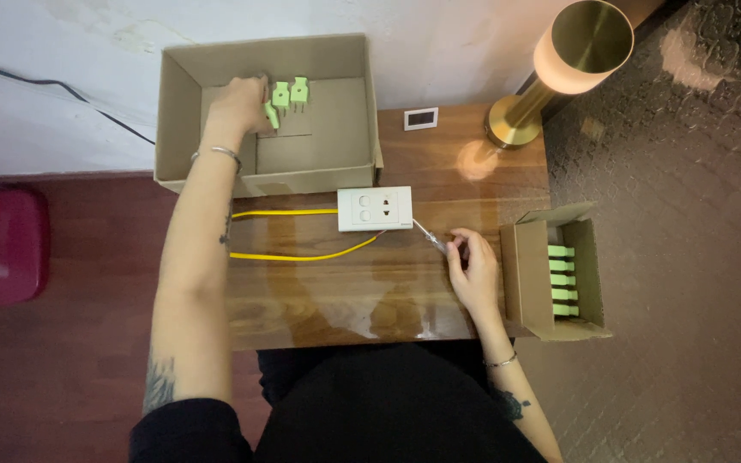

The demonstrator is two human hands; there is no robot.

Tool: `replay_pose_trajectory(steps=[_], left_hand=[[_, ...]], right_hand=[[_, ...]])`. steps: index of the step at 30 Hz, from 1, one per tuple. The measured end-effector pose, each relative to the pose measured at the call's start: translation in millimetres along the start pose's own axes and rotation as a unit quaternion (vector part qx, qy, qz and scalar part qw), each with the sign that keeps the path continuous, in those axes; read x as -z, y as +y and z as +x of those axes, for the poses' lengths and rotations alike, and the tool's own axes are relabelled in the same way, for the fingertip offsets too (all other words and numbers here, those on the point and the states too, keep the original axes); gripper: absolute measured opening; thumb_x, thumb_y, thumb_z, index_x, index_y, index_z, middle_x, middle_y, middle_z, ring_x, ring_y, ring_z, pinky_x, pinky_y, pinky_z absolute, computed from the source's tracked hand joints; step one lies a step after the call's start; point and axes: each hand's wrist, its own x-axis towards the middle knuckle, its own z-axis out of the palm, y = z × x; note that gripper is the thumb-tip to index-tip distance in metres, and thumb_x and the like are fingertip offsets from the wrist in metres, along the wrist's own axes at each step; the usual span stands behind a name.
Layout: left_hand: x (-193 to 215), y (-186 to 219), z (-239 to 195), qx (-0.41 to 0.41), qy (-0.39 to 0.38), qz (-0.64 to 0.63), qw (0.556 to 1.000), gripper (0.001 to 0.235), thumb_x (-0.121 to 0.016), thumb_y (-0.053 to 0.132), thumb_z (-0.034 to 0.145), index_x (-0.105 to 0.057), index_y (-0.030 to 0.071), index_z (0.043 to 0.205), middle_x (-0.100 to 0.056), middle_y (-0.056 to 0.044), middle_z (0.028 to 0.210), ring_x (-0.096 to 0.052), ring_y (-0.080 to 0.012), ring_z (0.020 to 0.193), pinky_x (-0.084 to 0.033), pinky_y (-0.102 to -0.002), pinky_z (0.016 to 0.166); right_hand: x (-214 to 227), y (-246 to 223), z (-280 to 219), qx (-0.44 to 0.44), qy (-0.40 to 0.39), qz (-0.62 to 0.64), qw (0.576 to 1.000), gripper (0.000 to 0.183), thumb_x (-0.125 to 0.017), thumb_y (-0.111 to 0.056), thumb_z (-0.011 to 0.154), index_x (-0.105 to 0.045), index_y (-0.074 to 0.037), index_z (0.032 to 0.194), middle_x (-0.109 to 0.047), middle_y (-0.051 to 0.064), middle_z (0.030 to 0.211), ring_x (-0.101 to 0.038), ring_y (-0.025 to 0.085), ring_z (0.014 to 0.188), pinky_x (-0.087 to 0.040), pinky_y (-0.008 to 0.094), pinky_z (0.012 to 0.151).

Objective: A person is shown assembling electrical terminal blocks by inserting yellow wires and securing them with a small screwdriver.

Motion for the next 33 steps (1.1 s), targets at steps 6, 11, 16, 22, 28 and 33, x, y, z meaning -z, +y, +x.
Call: replay_pose_trajectory(steps=[6, 11, 16, 22, 28, 33], left_hand=[[8.9, 3.7, -32.3, -0.084, 0.020, -0.155, 0.984, 0.049, -0.092, 0.020, 0.073, -0.052, 0.016, 0.101, -0.068, -0.003, 0.088, -0.062, -0.0203, 0.082, -0.047, -0.038, 0.072], [14.6, 48.9, -110.5, -0.192, 0.020, -0.324, 0.926, 0.039, -0.077, 0.006, 0.084, -0.064, 0.017, 0.119, -0.060, -0.010, 0.095, -0.058, -0.0141, 0.076, -0.049, -0.031, 0.075], [-21.1, 84.3, -164.6, -0.303, -0.009, -0.429, 0.851, 0.034, -0.079, 0.007, 0.085, -0.072, 0.014, 0.118, -0.070, -0.006, 0.097, -0.066, -0.0126, 0.081, -0.055, -0.029, 0.078], [-105.5, 127.7, -197.2, -0.356, 0.017, -0.423, 0.833, 0.018, -0.080, 0.025, 0.089, -0.072, 0.014, 0.100, -0.075, -0.011, 0.098, -0.073, -0.0291, 0.095, -0.056, -0.041, 0.087], [-206.8, 150.4, -200.6, -0.347, 0.102, -0.283, 0.888, 0.015, -0.073, 0.017, 0.086, -0.059, 0.015, 0.091, -0.061, -0.002, 0.103, -0.070, -0.0299, 0.100, -0.058, -0.037, 0.084], [-241.5, 154.8, -208.7, -0.337, 0.231, -0.212, 0.888, 0.020, -0.071, 0.009, 0.086, -0.051, 0.011, 0.087, -0.056, -0.005, 0.113, -0.069, -0.0293, 0.103, -0.056, -0.039, 0.088]], right_hand=[[-2.0, 3.4, -0.6, 0.011, 0.008, -0.002, 1.000, 0.019, -0.059, -0.020, 0.102, -0.066, -0.008, 0.115, -0.065, 0.000, 0.093, -0.056, 0.020, 0.079, -0.046, 0.035, 0.079], [0.8, -1.6, 1.4, 0.015, 0.011, 0.007, 1.000, 0.017, -0.063, -0.014, 0.100, -0.066, -0.007, 0.115, -0.067, 0.006, 0.091, -0.060, 0.025, 0.078, -0.049, 0.039, 0.077], [1.8, -3.6, 1.6, 0.013, 0.011, 0.007, 1.000, 0.018, -0.067, -0.009, 0.098, -0.067, -0.007, 0.116, -0.069, 0.010, 0.089, -0.062, 0.032, 0.075, -0.051, 0.044, 0.076], [1.0, -2.3, 2.6, 0.018, 0.009, -0.003, 1.000, 0.018, -0.068, -0.010, 0.097, -0.067, -0.008, 0.115, -0.069, 0.009, 0.089, -0.063, 0.032, 0.075, -0.051, 0.045, 0.076], [2.9, -6.2, 3.6, 0.016, 0.007, -0.002, 1.000, 0.018, -0.067, -0.010, 0.097, -0.067, -0.008, 0.115, -0.069, 0.009, 0.088, -0.063, 0.032, 0.075, -0.051, 0.044, 0.076], [3.7, -6.9, 3.8, 0.016, 0.004, -0.002, 1.000, 0.016, -0.067, -0.011, 0.098, -0.067, -0.007, 0.114, -0.069, 0.009, 0.088, -0.063, 0.032, 0.075, -0.051, 0.044, 0.077]])
